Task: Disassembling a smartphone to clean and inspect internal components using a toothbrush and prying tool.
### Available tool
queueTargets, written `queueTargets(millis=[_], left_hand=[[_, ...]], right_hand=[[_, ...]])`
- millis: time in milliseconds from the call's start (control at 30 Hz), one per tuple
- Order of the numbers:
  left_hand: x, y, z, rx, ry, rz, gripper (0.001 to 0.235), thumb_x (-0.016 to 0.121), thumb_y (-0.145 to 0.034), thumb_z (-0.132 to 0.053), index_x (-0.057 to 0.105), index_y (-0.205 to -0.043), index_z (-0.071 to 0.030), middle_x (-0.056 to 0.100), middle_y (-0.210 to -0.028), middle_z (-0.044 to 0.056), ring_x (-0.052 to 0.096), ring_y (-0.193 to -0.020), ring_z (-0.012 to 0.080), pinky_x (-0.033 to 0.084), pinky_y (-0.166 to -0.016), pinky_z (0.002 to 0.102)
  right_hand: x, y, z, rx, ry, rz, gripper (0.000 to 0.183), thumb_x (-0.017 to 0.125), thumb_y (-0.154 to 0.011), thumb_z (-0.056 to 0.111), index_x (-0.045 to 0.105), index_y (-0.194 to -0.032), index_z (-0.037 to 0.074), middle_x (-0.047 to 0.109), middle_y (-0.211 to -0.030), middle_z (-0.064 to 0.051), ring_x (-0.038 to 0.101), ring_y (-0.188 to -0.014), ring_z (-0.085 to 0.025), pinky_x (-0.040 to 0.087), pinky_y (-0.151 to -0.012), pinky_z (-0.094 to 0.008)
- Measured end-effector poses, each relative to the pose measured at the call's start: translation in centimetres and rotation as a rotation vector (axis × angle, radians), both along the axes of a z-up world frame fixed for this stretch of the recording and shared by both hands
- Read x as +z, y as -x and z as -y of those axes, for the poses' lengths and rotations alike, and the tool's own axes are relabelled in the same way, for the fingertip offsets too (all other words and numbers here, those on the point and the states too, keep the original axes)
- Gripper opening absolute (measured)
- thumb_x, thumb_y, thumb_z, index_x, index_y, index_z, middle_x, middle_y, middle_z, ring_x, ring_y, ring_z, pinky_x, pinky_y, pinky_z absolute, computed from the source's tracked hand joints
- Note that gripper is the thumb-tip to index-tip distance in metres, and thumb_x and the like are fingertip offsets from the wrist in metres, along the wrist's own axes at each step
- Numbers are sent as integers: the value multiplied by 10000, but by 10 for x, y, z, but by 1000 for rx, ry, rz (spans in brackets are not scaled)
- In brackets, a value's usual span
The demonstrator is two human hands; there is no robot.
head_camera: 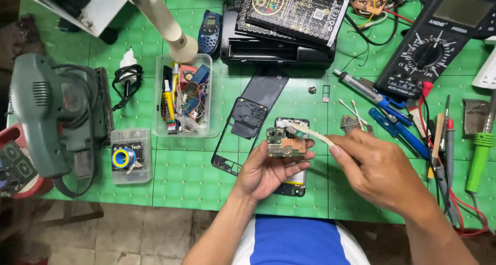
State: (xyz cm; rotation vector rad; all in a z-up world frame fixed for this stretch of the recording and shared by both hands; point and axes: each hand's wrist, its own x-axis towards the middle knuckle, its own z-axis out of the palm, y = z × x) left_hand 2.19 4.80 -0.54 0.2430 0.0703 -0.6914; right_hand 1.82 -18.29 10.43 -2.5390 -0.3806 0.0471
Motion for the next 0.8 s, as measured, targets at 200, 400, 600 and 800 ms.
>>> queueTargets(millis=[200, 400, 600, 800], left_hand=[[-3, -5, 0, 44, 71, -27, 700, 577, -1035, -350, 344, -1559, 50, 361, -1566, 386, 446, -1403, 506, 449, -1156, 541], [-5, -14, -2, 144, 102, -16, 820, 728, -950, -243, 299, -1584, 51, 385, -1555, 353, 439, -1393, 527, 378, -1208, 573], [9, -19, 0, 139, 141, 46, 836, 707, -994, -170, 201, -1621, 52, 330, -1569, 393, 412, -1457, 419, 443, -1189, 466], [8, -14, 9, 255, 35, 47, 816, 694, -988, -200, 234, -1626, 20, 386, -1550, 347, 420, -1425, 480, 403, -1217, 488]], right_hand=[[7, 6, -14, -145, 103, 324, 238, 675, -1051, 77, 775, -1265, 48, 715, -969, -48, 657, -754, -214, 529, -690, -366], [9, 38, -24, -152, -170, -25, 400, 565, -986, 154, 659, -1347, 9, 739, -1006, -105, 692, -773, -200, 564, -719, -348], [-6, 59, -39, -260, -85, -24, 415, 570, -1001, 203, 648, -1405, 154, 745, -1114, -6, 709, -852, -180, 553, -760, -338], [-17, 67, -55, -167, -79, 76, 462, 606, -1003, 183, 591, -1464, 154, 670, -902, -4, 633, -653, -158, 540, -675, -340]])
